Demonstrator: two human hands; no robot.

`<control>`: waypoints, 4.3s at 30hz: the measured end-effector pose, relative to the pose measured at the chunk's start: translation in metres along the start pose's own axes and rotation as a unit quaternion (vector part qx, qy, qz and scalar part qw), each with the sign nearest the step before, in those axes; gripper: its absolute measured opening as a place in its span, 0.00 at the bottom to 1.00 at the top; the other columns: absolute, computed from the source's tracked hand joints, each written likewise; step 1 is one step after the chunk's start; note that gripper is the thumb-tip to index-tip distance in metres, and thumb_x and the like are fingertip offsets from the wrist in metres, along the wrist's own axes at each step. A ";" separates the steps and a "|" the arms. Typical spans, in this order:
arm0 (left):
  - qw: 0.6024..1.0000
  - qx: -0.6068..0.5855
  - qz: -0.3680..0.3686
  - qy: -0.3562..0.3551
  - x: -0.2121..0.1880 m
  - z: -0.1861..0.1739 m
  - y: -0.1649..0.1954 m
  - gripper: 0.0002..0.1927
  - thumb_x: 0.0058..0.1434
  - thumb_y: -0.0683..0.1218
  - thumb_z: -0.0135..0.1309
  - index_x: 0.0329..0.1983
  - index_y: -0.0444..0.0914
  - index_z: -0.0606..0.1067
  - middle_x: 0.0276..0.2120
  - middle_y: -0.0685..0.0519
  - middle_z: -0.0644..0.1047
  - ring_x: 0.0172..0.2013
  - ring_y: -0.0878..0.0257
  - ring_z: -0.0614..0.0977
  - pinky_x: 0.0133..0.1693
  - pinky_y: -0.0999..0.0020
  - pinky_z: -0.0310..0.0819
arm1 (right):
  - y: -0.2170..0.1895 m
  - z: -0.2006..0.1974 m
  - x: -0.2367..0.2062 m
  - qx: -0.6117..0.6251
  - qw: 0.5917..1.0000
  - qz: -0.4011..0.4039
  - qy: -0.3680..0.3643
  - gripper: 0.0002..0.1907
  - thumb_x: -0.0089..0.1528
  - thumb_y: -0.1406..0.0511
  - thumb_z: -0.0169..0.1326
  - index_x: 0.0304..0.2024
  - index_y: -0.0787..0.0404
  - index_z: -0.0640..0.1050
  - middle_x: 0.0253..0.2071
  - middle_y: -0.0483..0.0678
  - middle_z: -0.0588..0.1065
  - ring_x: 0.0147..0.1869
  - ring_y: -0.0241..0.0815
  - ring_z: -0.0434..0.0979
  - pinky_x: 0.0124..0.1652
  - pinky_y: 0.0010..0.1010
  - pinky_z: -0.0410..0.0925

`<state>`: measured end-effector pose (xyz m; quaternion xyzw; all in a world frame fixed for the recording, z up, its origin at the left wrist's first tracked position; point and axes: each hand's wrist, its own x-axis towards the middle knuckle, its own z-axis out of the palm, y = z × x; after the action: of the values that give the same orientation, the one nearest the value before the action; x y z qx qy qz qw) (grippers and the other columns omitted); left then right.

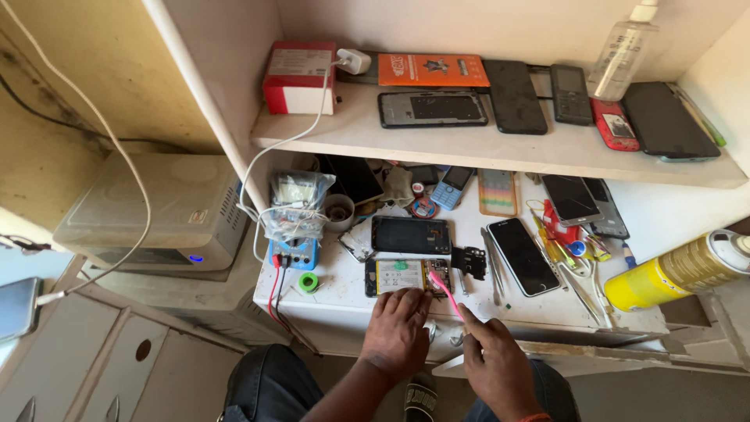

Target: The person cleans a disassembled smartphone motherboard with a pink toothbrush, then uses a screwdriver to work on the phone's internal components and pries at the frame. They reposition the phone parts on the bench and finally hold up the assembled phone with both hands.

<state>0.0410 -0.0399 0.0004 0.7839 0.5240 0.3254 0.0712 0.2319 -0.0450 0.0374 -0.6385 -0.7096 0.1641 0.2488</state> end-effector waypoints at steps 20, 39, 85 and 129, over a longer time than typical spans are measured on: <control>0.999 0.023 -0.025 -0.030 -0.021 0.028 -0.004 0.37 0.56 0.45 0.47 0.72 0.30 0.61 0.70 0.40 0.62 0.72 0.46 0.58 0.70 0.44 0.40 | 0.002 -0.022 0.024 -0.111 0.990 -0.072 -0.053 0.20 0.55 0.65 0.56 0.50 0.44 0.84 0.33 0.48 0.76 0.33 0.53 0.79 0.34 0.43 0.73; 0.998 0.048 -0.025 -0.044 -0.021 0.032 -0.005 0.39 0.55 0.44 0.47 0.73 0.30 0.60 0.71 0.41 0.60 0.72 0.47 0.56 0.69 0.43 0.38 | -0.010 -0.025 0.035 -0.124 0.986 -0.065 -0.086 0.19 0.57 0.63 0.54 0.50 0.43 0.85 0.34 0.48 0.76 0.34 0.52 0.81 0.37 0.42 0.75; 0.996 0.063 -0.011 -0.054 -0.019 0.027 -0.010 0.37 0.58 0.47 0.46 0.72 0.32 0.60 0.69 0.40 0.62 0.71 0.46 0.57 0.68 0.41 0.38 | -0.031 0.004 0.024 -0.108 0.987 0.062 -0.102 0.19 0.59 0.62 0.53 0.53 0.45 0.81 0.40 0.49 0.78 0.40 0.52 0.82 0.43 0.41 0.75; 0.994 0.099 0.037 -0.004 0.004 0.018 -0.036 0.25 0.64 0.57 0.51 0.59 0.40 0.71 0.59 0.42 0.69 0.64 0.46 0.66 0.64 0.39 0.51 | 0.010 0.010 -0.019 0.153 0.986 0.045 -0.049 0.18 0.67 0.64 0.48 0.60 0.58 0.73 0.42 0.56 0.81 0.41 0.47 0.85 0.40 0.35 0.74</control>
<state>0.0250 -0.0169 -0.0283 0.8073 0.5238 0.2711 -0.0173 0.2357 -0.0617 0.0211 -0.6156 -0.6580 0.3128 0.3004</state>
